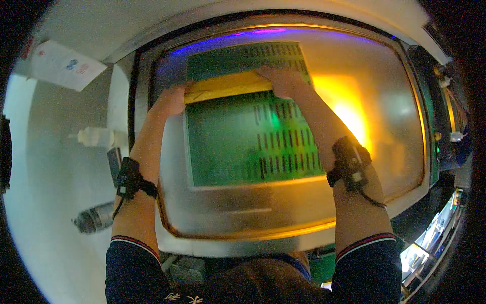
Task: Operating an LED exposure machine to process circuit board components or templates.
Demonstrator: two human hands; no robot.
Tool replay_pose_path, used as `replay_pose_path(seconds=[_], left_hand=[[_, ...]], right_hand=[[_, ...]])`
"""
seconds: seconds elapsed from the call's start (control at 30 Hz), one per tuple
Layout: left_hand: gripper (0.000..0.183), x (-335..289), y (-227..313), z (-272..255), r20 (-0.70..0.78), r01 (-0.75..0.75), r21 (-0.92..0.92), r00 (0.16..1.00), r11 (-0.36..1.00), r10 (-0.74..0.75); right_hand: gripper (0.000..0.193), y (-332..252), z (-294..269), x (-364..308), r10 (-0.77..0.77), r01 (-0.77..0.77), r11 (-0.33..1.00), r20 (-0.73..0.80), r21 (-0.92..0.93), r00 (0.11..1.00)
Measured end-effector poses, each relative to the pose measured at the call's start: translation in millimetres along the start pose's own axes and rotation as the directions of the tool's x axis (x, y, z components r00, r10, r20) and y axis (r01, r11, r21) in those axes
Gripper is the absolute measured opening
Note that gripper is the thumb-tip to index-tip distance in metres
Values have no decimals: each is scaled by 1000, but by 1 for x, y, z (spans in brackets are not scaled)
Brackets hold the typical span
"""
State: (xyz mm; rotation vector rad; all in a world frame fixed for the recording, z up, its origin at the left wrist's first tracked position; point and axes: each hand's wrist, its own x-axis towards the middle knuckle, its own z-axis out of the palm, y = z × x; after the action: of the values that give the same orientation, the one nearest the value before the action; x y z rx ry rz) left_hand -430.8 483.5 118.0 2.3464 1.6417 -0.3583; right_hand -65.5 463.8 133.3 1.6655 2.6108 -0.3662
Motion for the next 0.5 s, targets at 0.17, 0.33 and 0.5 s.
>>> replay_pose_path(seconds=[0.17, 0.33, 0.5], left_hand=[[69, 120, -64, -17, -247, -48, -5, 968, 999, 45], [66, 161, -99, -38, -337, -79, 123, 934, 989, 116], [74, 132, -84, -1, -384, -119, 105, 911, 987, 150]], right_hand=[[85, 54, 24, 145, -80, 51, 983, -164, -177, 983], [75, 81, 13, 192, -128, 134, 991, -181, 17, 975], [78, 44, 53, 165, -90, 30, 948, -176, -316, 980]])
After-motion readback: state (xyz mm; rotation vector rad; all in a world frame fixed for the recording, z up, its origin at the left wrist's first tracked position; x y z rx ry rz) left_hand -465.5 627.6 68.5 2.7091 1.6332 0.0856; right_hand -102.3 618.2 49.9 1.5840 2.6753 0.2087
